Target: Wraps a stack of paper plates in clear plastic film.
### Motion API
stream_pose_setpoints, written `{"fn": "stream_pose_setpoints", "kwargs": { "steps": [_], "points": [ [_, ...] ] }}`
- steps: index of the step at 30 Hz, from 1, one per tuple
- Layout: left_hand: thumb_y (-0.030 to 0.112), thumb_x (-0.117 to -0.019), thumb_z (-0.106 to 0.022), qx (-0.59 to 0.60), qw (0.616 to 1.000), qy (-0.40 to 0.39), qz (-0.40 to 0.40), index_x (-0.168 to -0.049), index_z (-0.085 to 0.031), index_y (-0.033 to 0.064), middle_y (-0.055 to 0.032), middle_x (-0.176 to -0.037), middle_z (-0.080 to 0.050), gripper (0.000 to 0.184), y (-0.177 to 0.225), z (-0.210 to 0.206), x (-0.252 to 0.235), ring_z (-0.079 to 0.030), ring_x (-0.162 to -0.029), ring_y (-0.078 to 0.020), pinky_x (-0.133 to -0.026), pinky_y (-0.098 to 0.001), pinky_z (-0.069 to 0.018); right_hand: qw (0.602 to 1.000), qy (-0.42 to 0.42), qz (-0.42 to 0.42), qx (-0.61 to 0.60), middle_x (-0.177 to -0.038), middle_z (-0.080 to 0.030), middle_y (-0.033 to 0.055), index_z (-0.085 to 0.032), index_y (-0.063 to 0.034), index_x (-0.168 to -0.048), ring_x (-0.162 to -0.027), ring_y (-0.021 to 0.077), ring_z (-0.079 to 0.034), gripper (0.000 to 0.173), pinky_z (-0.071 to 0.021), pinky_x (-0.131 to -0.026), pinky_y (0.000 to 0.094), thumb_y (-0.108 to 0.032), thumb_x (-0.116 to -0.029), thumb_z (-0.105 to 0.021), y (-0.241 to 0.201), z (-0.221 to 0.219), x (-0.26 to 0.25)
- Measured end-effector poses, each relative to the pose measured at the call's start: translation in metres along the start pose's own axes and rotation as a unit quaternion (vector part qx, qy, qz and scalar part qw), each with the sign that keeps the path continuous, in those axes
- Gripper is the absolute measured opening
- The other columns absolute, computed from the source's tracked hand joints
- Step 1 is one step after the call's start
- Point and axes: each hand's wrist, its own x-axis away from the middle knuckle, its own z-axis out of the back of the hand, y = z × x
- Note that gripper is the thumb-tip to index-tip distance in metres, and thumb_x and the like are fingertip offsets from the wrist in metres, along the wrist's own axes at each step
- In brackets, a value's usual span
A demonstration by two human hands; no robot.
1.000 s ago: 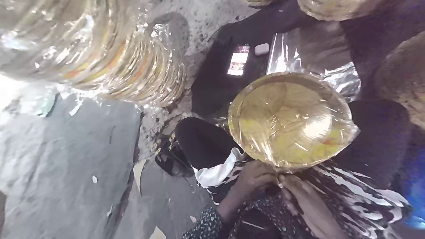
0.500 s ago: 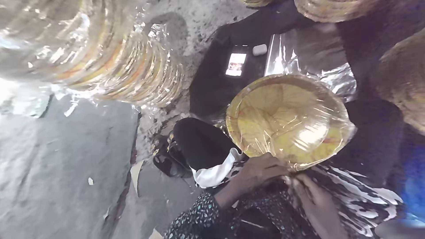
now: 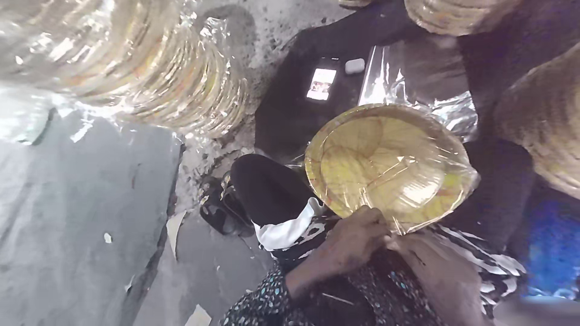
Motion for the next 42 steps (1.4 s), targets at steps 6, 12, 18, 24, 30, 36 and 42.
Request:
{"fn": "stream_pose_setpoints", "kwargs": {
  "steps": [6, 12, 18, 24, 30, 36, 42],
  "points": [
    [0.005, -0.0919, -0.067, -0.061, 0.985, 0.148, -0.070, -0.102, -0.074, 0.0022, -0.0177, -0.097, -0.069, 0.012, -0.013, -0.021, 0.020, -0.067, -0.093, -0.0267, -0.085, -0.0303, -0.0549, 0.937, -0.123, -0.283, -0.166, -0.070, -0.067, 0.0102, -0.071, 0.0062, -0.088, -0.058, 0.0133, -0.062, 0.024, -0.0531, -0.058, 0.0294, -0.013, -0.0949, -0.059, -0.021, 0.002, 0.017],
    [0.005, -0.0938, -0.067, -0.040, 0.971, 0.160, -0.172, -0.096, -0.073, 0.0044, -0.0131, -0.096, -0.072, 0.007, -0.038, -0.034, 0.032, -0.067, -0.096, -0.0237, -0.090, -0.0294, -0.0530, 0.707, -0.159, -0.508, -0.466, -0.056, -0.051, -0.0168, -0.057, -0.0155, -0.079, -0.045, -0.0073, -0.044, 0.039, -0.0388, -0.045, 0.0105, -0.005, -0.1040, -0.029, -0.032, -0.002, 0.010],
    [0.005, -0.0962, -0.064, -0.064, 0.950, 0.156, -0.263, -0.098, -0.076, 0.0070, -0.0095, -0.098, -0.075, 0.012, -0.047, -0.024, 0.019, -0.068, -0.094, -0.0203, -0.090, -0.0270, -0.0515, 0.542, -0.205, -0.520, -0.627, -0.056, -0.049, -0.0163, -0.054, -0.0229, -0.071, -0.042, -0.0087, -0.037, 0.051, -0.0313, -0.040, 0.0083, -0.015, -0.1065, -0.018, -0.018, 0.000, 0.012],
    [0.003, -0.0903, -0.069, -0.009, 0.959, 0.062, -0.275, -0.087, -0.078, 0.0028, -0.0111, -0.088, -0.076, 0.009, -0.046, -0.013, -0.001, -0.069, -0.085, -0.0220, -0.080, -0.0294, -0.0530, 0.395, -0.200, -0.479, -0.758, -0.064, -0.056, -0.0158, -0.065, -0.0212, -0.088, -0.047, -0.0096, -0.047, 0.038, -0.0398, -0.044, 0.0066, -0.028, -0.1094, -0.035, -0.005, -0.003, 0.031],
    [0.007, -0.0928, -0.069, -0.008, 0.976, 0.002, -0.219, -0.089, -0.076, -0.0018, -0.0142, -0.085, -0.073, 0.012, -0.035, -0.004, -0.013, -0.069, -0.085, -0.0265, -0.080, -0.0330, -0.0549, 0.669, -0.182, -0.470, -0.546, -0.056, -0.056, -0.0158, -0.056, -0.0193, -0.082, -0.042, -0.0079, -0.046, 0.050, -0.0387, -0.041, 0.0096, -0.028, -0.1117, -0.017, -0.011, 0.002, 0.027],
    [0.010, -0.0959, -0.062, 0.003, 0.987, 0.094, -0.132, -0.091, -0.075, -0.0020, -0.0175, -0.093, -0.071, 0.018, -0.025, -0.017, 0.002, -0.065, -0.096, -0.0272, -0.093, -0.0320, -0.0473, 0.990, -0.009, -0.097, -0.105, -0.098, -0.067, 0.0177, -0.067, 0.0010, -0.100, -0.096, 0.0117, -0.063, 0.031, -0.0467, -0.089, 0.0137, -0.029, -0.0984, -0.061, -0.004, -0.004, 0.023],
    [0.002, -0.0922, -0.060, 0.021, 0.986, 0.167, 0.020, -0.087, -0.072, -0.0088, -0.0280, -0.103, -0.063, 0.016, -0.004, -0.022, 0.009, -0.061, -0.098, -0.0353, -0.091, -0.0349, -0.0486, 0.995, 0.066, 0.025, -0.077, -0.091, -0.068, 0.0097, -0.068, -0.0073, -0.093, -0.093, 0.0083, -0.065, 0.016, -0.0468, -0.088, 0.0094, -0.020, -0.1005, -0.061, -0.001, -0.027, 0.008]
  ]
}}
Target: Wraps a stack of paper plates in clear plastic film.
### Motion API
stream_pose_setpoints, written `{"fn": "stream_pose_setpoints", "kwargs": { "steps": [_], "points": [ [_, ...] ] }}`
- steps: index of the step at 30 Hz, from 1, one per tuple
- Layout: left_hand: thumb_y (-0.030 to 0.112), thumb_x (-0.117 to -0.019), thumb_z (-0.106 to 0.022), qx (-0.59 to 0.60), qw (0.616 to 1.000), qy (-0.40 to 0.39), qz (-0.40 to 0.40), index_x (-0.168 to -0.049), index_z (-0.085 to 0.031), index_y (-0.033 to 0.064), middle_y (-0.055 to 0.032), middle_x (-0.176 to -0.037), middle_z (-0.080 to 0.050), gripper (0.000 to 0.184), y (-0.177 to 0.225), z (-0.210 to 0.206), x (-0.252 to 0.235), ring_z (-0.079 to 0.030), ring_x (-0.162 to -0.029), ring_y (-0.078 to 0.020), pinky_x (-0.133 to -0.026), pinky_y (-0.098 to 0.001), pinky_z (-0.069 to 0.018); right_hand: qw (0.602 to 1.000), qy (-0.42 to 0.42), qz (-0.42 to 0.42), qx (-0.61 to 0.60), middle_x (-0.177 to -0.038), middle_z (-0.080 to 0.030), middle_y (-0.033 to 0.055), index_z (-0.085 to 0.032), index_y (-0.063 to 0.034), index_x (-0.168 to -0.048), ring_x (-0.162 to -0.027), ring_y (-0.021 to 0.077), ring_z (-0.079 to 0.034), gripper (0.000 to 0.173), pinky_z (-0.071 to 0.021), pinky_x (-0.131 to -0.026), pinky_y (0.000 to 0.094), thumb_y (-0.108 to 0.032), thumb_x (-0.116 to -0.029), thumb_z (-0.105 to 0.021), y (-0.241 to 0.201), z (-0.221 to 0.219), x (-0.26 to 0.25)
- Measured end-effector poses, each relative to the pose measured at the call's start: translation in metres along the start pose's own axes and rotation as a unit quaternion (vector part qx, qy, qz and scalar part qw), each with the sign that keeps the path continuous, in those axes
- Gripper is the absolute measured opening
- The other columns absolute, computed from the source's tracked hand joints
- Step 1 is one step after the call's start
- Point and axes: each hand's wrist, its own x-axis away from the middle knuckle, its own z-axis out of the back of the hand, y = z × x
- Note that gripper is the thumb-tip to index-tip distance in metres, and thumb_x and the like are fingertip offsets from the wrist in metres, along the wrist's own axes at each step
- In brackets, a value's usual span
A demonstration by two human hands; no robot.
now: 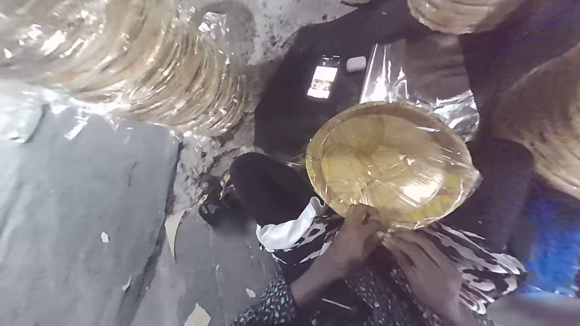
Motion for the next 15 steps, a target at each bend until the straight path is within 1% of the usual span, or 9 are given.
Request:
{"fn": "stream_pose_setpoints", "kwargs": {
  "steps": [1, 3, 4, 6, 8, 9, 11, 12, 15],
  "points": [
    [0.001, -0.0932, -0.059, 0.002, 1.000, 0.001, 0.018, -0.087, -0.071, -0.0103, -0.0286, -0.104, -0.063, 0.017, 0.001, 0.000, 0.001, -0.061, -0.099, -0.0355, -0.091, -0.0354, -0.0488, 1.000, -0.001, -0.009, 0.008, -0.086, -0.070, 0.0110, -0.070, -0.0061, -0.089, -0.085, 0.0110, -0.068, 0.017, -0.0493, -0.081, 0.0118, -0.019, -0.0974, -0.063, -0.001, -0.002, -0.003],
    [0.002, -0.0947, -0.058, -0.005, 0.999, 0.006, 0.034, -0.086, -0.069, -0.0104, -0.0271, -0.103, -0.063, 0.019, -0.001, 0.001, 0.001, -0.061, -0.098, -0.0334, -0.091, -0.0340, -0.0491, 0.998, -0.035, -0.051, 0.013, -0.081, -0.071, 0.0131, -0.070, -0.0032, -0.087, -0.078, 0.0140, -0.068, 0.021, -0.0512, -0.073, 0.0145, -0.020, -0.0959, -0.062, -0.004, -0.004, -0.007],
    [0.002, -0.0929, -0.060, -0.011, 0.999, 0.015, 0.034, -0.086, -0.070, -0.0108, -0.0273, -0.102, -0.064, 0.018, -0.003, 0.001, 0.001, -0.062, -0.097, -0.0334, -0.089, -0.0342, -0.0502, 0.996, -0.051, -0.070, 0.008, -0.081, -0.071, 0.0139, -0.070, -0.0020, -0.086, -0.076, 0.0148, -0.068, 0.022, -0.0514, -0.072, 0.0156, -0.020, -0.0951, -0.061, -0.006, -0.004, -0.008],
    [0.003, -0.0918, -0.063, -0.025, 0.999, 0.034, 0.018, -0.089, -0.071, -0.0082, -0.0247, -0.102, -0.064, 0.014, -0.008, 0.003, 0.005, -0.064, -0.093, -0.0274, -0.085, -0.0287, -0.0518, 0.990, -0.083, -0.109, -0.009, -0.081, -0.071, 0.0143, -0.071, -0.0009, -0.087, -0.074, 0.0160, -0.068, 0.025, -0.0523, -0.069, 0.0184, -0.021, -0.0954, -0.059, -0.009, -0.001, -0.012],
    [0.006, -0.0937, -0.065, -0.039, 0.995, 0.070, -0.051, -0.101, -0.068, -0.0016, -0.0199, -0.106, -0.063, 0.011, -0.019, 0.007, 0.015, -0.064, -0.095, -0.0177, -0.085, -0.0202, -0.0512, 0.982, -0.111, -0.152, -0.033, -0.081, -0.071, 0.0137, -0.072, -0.0004, -0.087, -0.073, 0.0153, -0.068, 0.026, -0.0530, -0.069, 0.0209, -0.021, -0.0949, -0.057, -0.012, 0.003, -0.016],
    [0.010, -0.0973, -0.063, -0.047, 0.991, 0.075, -0.095, -0.103, -0.065, 0.0040, -0.0147, -0.107, -0.062, 0.009, -0.025, 0.011, 0.020, -0.062, -0.100, -0.0137, -0.091, -0.0178, -0.0495, 0.975, -0.124, -0.177, -0.049, -0.080, -0.070, 0.0127, -0.071, 0.0000, -0.087, -0.071, 0.0139, -0.066, 0.026, -0.0525, -0.067, 0.0220, -0.020, -0.0942, -0.057, -0.013, 0.005, -0.018],
    [0.011, -0.1009, -0.059, -0.070, 0.976, 0.036, -0.203, -0.104, -0.068, 0.0100, -0.0097, -0.104, -0.066, 0.010, -0.037, 0.023, 0.024, -0.063, -0.101, -0.0177, -0.095, -0.0249, -0.0494, 0.955, -0.150, -0.236, -0.098, -0.076, -0.069, 0.0092, -0.072, 0.0007, -0.088, -0.065, 0.0078, -0.062, 0.024, -0.0498, -0.062, 0.0208, -0.018, -0.0936, -0.057, -0.014, 0.006, -0.020],
    [0.010, -0.1020, -0.058, -0.096, 0.966, 0.002, -0.241, -0.105, -0.072, 0.0112, -0.0082, -0.104, -0.071, 0.015, -0.040, 0.029, 0.023, -0.065, -0.101, -0.0196, -0.095, -0.0284, -0.0499, 0.941, -0.167, -0.267, -0.123, -0.074, -0.067, 0.0048, -0.072, -0.0006, -0.088, -0.062, 0.0025, -0.058, 0.025, -0.0478, -0.060, 0.0178, -0.020, -0.0945, -0.058, -0.013, 0.007, -0.021],
    [0.009, -0.1029, -0.054, -0.174, 0.930, -0.056, -0.318, -0.105, -0.075, 0.0151, -0.0040, -0.106, -0.074, 0.022, -0.046, 0.043, 0.007, -0.066, -0.097, -0.0204, -0.089, -0.0312, -0.0496, 0.898, -0.206, -0.344, -0.180, -0.068, -0.057, -0.0059, -0.069, -0.0033, -0.087, -0.056, -0.0068, -0.049, 0.021, -0.0409, -0.054, 0.0119, -0.020, -0.0961, -0.058, -0.012, 0.009, -0.027]
  ]
}}
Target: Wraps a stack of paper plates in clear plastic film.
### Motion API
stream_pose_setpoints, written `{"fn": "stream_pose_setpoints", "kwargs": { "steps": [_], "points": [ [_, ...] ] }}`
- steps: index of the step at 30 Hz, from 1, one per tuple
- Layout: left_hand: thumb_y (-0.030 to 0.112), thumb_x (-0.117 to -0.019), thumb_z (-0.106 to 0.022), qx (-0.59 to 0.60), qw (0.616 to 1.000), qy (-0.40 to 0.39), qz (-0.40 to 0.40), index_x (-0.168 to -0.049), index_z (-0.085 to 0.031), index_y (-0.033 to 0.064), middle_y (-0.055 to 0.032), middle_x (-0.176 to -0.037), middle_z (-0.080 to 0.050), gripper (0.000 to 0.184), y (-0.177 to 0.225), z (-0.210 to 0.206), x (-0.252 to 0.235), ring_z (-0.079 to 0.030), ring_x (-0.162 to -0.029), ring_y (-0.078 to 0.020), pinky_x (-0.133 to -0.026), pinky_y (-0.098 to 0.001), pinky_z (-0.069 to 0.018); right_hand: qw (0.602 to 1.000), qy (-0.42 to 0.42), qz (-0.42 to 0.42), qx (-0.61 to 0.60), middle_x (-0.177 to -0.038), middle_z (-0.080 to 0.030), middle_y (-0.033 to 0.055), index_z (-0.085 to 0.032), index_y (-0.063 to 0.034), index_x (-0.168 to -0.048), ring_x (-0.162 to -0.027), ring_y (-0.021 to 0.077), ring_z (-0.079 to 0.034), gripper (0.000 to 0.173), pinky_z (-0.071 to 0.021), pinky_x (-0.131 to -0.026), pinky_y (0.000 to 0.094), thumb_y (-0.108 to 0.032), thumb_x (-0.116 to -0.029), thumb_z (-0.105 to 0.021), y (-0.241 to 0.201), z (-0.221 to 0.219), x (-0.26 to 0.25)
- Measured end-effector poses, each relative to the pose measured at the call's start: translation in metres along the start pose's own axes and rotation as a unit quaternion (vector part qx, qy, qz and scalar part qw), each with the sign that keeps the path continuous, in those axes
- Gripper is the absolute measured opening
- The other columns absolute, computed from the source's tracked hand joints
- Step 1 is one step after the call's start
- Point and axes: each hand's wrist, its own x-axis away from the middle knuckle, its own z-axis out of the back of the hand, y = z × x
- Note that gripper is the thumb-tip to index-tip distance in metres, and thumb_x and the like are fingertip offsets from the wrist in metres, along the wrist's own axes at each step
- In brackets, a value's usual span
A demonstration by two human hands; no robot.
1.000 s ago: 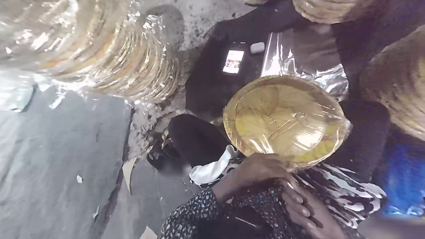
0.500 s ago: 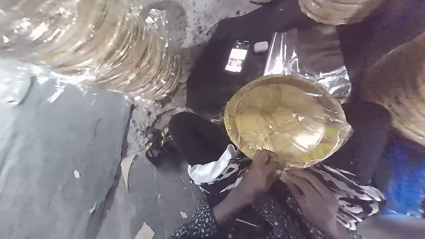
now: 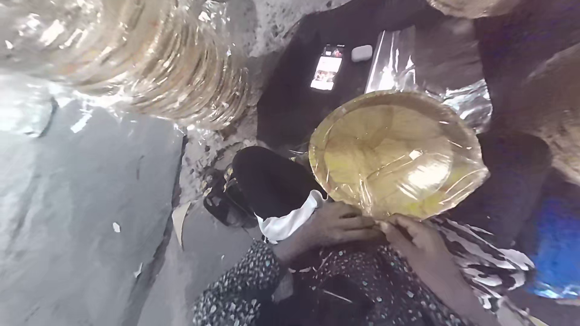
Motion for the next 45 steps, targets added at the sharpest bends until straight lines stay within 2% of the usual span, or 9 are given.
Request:
{"fn": "stream_pose_setpoints", "kwargs": {
  "steps": [7, 11, 14, 21, 25, 27, 30, 36, 45],
  "points": [
    [0.010, -0.1015, -0.056, 0.030, 0.990, -0.030, -0.134, -0.109, -0.074, 0.0066, -0.0106, -0.094, -0.071, 0.020, -0.036, 0.008, -0.039, -0.064, -0.077, -0.0231, -0.070, -0.0331, -0.0512, 0.986, 0.002, -0.110, -0.128, -0.060, -0.051, -0.0154, -0.062, -0.0123, -0.084, -0.047, -0.0075, -0.045, 0.017, -0.0387, -0.046, 0.0106, -0.009, -0.0964, -0.051, -0.011, 0.010, -0.005],
    [0.005, -0.1008, -0.054, -0.010, 0.984, -0.017, -0.175, -0.105, -0.076, 0.0093, -0.0053, -0.101, -0.076, 0.024, -0.043, 0.009, -0.047, -0.064, -0.085, -0.0189, -0.083, -0.0337, -0.0460, 0.981, -0.009, -0.131, -0.142, -0.059, -0.051, -0.0152, -0.062, -0.0120, -0.082, -0.047, -0.0072, -0.045, 0.020, -0.0398, -0.046, 0.0111, -0.009, -0.0986, -0.051, -0.015, 0.014, -0.010],
    [0.006, -0.0971, -0.057, -0.049, 0.980, -0.009, -0.192, -0.095, -0.076, 0.0114, -0.0050, -0.082, -0.071, 0.020, -0.042, 0.007, -0.057, -0.063, -0.074, -0.0181, -0.082, -0.0327, -0.0463, 0.983, -0.014, -0.137, -0.119, -0.060, -0.051, -0.0153, -0.062, -0.0122, -0.083, -0.048, -0.0069, -0.047, 0.019, -0.0417, -0.047, 0.0123, -0.010, -0.0979, -0.050, -0.017, 0.016, -0.011],
    [0.005, -0.0994, -0.055, 0.166, 0.963, 0.002, -0.213, -0.097, -0.073, 0.0008, -0.0101, -0.094, -0.072, 0.018, -0.060, 0.005, -0.078, -0.062, -0.079, -0.0194, -0.071, -0.0268, -0.0477, 0.987, 0.008, -0.133, -0.086, -0.057, -0.053, -0.0166, -0.063, -0.0127, -0.084, -0.044, -0.0079, -0.047, 0.019, -0.0413, -0.043, 0.0106, -0.007, -0.0978, -0.051, -0.028, 0.018, -0.021],
    [0.001, -0.0981, -0.055, 0.102, 0.981, -0.039, -0.161, -0.092, -0.071, 0.0004, -0.0102, -0.084, -0.071, 0.017, -0.050, 0.019, -0.079, -0.065, -0.073, -0.0203, -0.065, -0.0297, -0.0501, 0.993, 0.053, 0.043, 0.098, -0.077, -0.067, -0.0002, -0.071, -0.0009, -0.100, -0.060, -0.0005, -0.059, 0.020, -0.0497, -0.056, 0.0143, -0.015, -0.0978, -0.057, -0.026, 0.029, -0.018],
    [0.001, -0.0986, -0.055, 0.071, 0.993, -0.050, -0.076, -0.095, -0.072, 0.0009, -0.0114, -0.086, -0.072, 0.017, -0.039, 0.023, -0.064, -0.068, -0.078, -0.0229, -0.070, -0.0315, -0.0535, 0.951, 0.044, 0.190, 0.239, -0.096, -0.074, 0.0116, -0.074, -0.0039, -0.102, -0.087, 0.0183, -0.068, 0.036, -0.0546, -0.076, 0.0294, -0.036, -0.0991, -0.056, -0.012, 0.043, -0.023],
    [0.006, -0.0967, -0.060, 0.092, 0.986, -0.013, 0.135, -0.092, -0.074, 0.0021, -0.0120, -0.086, -0.073, 0.015, -0.015, 0.023, -0.034, -0.069, -0.085, -0.0229, -0.080, -0.0300, -0.0533, 0.903, -0.013, 0.284, 0.322, -0.112, -0.072, 0.0077, -0.072, -0.0189, -0.109, -0.114, 0.0314, -0.064, 0.041, -0.0431, -0.094, 0.0556, -0.052, -0.1001, -0.048, 0.014, 0.053, -0.029],
    [0.012, -0.0919, -0.066, 0.036, 0.915, 0.155, 0.372, -0.085, -0.076, -0.0012, -0.0110, -0.084, -0.074, 0.018, 0.030, -0.003, -0.003, -0.070, -0.085, -0.0138, -0.085, -0.0219, -0.0527, 0.921, 0.021, 0.279, 0.271, -0.097, -0.075, 0.0147, -0.078, -0.0080, -0.098, -0.092, 0.0337, -0.070, 0.024, -0.0487, -0.087, 0.0532, -0.022, -0.0994, -0.058, 0.022, 0.032, -0.028],
    [0.011, -0.0910, -0.069, -0.032, 0.938, 0.105, 0.327, -0.087, -0.075, 0.0008, -0.0098, -0.085, -0.073, 0.013, 0.024, 0.005, 0.000, -0.068, -0.086, -0.0170, -0.083, -0.0235, -0.0519, 0.929, 0.044, 0.269, 0.250, -0.097, -0.075, 0.0133, -0.079, -0.0071, -0.098, -0.096, 0.0318, -0.069, 0.021, -0.0490, -0.087, 0.0487, -0.019, -0.0961, -0.061, 0.023, 0.025, -0.030]
  ]
}}
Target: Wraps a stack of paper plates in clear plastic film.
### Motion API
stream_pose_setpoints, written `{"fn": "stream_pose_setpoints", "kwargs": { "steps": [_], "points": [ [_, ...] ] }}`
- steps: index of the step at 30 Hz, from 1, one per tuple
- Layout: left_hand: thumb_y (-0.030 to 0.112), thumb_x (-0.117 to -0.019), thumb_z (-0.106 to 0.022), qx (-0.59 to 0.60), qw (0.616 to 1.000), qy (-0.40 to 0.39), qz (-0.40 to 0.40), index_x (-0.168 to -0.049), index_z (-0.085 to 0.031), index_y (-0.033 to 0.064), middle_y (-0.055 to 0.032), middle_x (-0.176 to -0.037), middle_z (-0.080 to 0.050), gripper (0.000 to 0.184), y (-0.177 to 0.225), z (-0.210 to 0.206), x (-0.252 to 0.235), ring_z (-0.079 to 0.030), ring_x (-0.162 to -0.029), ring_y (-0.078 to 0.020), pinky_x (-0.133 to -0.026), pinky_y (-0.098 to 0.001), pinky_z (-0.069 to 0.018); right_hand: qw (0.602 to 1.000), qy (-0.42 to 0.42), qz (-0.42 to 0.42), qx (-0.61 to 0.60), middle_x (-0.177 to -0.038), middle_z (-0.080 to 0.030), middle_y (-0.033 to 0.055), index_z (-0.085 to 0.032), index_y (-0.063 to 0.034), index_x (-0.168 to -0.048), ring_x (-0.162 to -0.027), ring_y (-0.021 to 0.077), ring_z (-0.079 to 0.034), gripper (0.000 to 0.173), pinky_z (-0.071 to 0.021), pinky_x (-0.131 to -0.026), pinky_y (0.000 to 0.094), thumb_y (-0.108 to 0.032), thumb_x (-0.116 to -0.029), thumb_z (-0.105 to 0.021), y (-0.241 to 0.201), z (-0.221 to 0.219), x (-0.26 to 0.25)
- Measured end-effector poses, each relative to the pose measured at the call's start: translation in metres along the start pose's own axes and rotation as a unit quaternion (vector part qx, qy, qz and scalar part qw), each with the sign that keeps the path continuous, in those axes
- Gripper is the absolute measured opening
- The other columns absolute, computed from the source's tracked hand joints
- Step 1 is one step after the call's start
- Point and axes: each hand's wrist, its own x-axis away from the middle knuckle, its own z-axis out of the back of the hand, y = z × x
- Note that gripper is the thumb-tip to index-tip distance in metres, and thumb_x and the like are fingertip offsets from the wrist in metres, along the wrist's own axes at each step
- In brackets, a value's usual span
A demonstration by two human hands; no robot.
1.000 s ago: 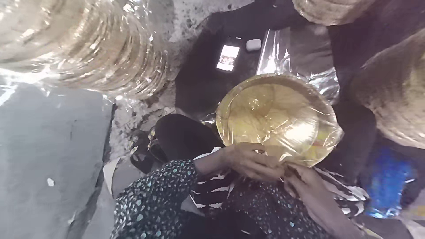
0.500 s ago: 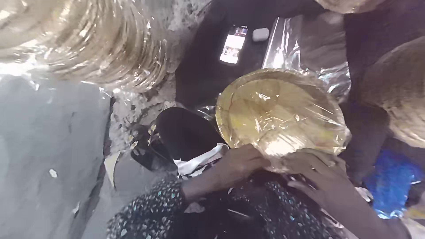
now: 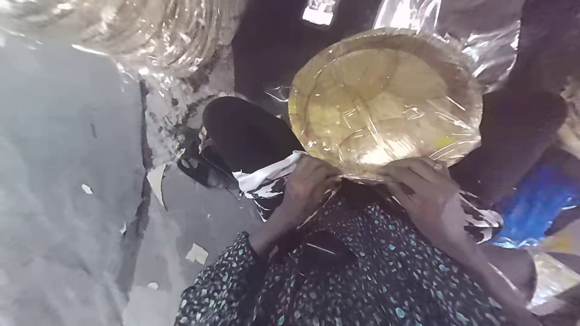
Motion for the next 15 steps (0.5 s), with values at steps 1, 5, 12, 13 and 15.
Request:
{"fn": "stream_pose_setpoints", "kwargs": {
  "steps": [1, 5, 12, 13, 15],
  "points": [
    [0.012, -0.0920, -0.069, -0.013, 1.000, -0.016, -0.018, -0.087, -0.076, 0.0019, -0.0094, -0.086, -0.073, 0.013, -0.003, 0.003, -0.001, -0.068, -0.087, -0.0183, -0.084, -0.0252, -0.0520, 1.000, 0.002, -0.004, -0.004, -0.097, -0.075, 0.0135, -0.079, -0.0069, -0.097, -0.096, 0.0320, -0.069, 0.021, -0.0488, -0.087, 0.0493, -0.018, -0.0955, -0.062, 0.000, -0.001, 0.001],
    [0.012, -0.0914, -0.069, -0.070, 0.995, -0.037, -0.060, -0.087, -0.077, 0.0071, -0.0085, -0.086, -0.070, 0.010, -0.008, 0.008, 0.001, -0.065, -0.087, -0.0211, -0.080, -0.0286, -0.0507, 1.000, 0.015, -0.001, -0.009, -0.094, -0.074, 0.0141, -0.078, -0.0056, -0.095, -0.093, 0.0317, -0.069, 0.020, -0.0478, -0.084, 0.0506, -0.018, -0.0965, -0.062, 0.000, -0.006, 0.002],
    [0.005, -0.0825, -0.075, -0.069, 0.996, 0.035, 0.053, -0.087, -0.077, 0.0008, -0.0137, -0.088, -0.073, 0.006, -0.004, -0.023, 0.024, -0.071, -0.081, -0.0247, -0.072, -0.0361, -0.0579, 1.000, -0.001, -0.013, 0.015, -0.097, -0.074, 0.0174, -0.079, -0.0039, -0.096, -0.093, 0.0374, -0.069, 0.017, -0.0487, -0.081, 0.0552, -0.013, -0.0934, -0.066, -0.006, -0.012, 0.000],
    [0.004, -0.0815, -0.076, -0.066, 0.994, 0.055, 0.068, -0.087, -0.077, 0.0009, -0.0135, -0.087, -0.073, 0.006, -0.003, -0.027, 0.026, -0.072, -0.080, -0.0236, -0.072, -0.0348, -0.0579, 1.000, -0.015, -0.003, 0.018, -0.098, -0.074, 0.0176, -0.079, -0.0043, -0.097, -0.093, 0.0380, -0.069, 0.016, -0.0485, -0.081, 0.0567, -0.013, -0.0931, -0.066, -0.005, -0.010, -0.001],
    [0.003, -0.0805, -0.076, -0.051, 0.991, 0.088, 0.089, -0.085, -0.077, -0.0002, -0.0135, -0.084, -0.072, 0.006, -0.001, -0.030, 0.030, -0.070, -0.076, -0.0214, -0.070, -0.0322, -0.0564, 0.998, -0.064, 0.014, 0.016, -0.105, -0.072, 0.0202, -0.077, -0.0033, -0.102, -0.097, 0.0416, -0.068, 0.018, -0.0478, -0.082, 0.0622, -0.015, -0.0933, -0.067, -0.005, -0.002, -0.006]
  ]
}}
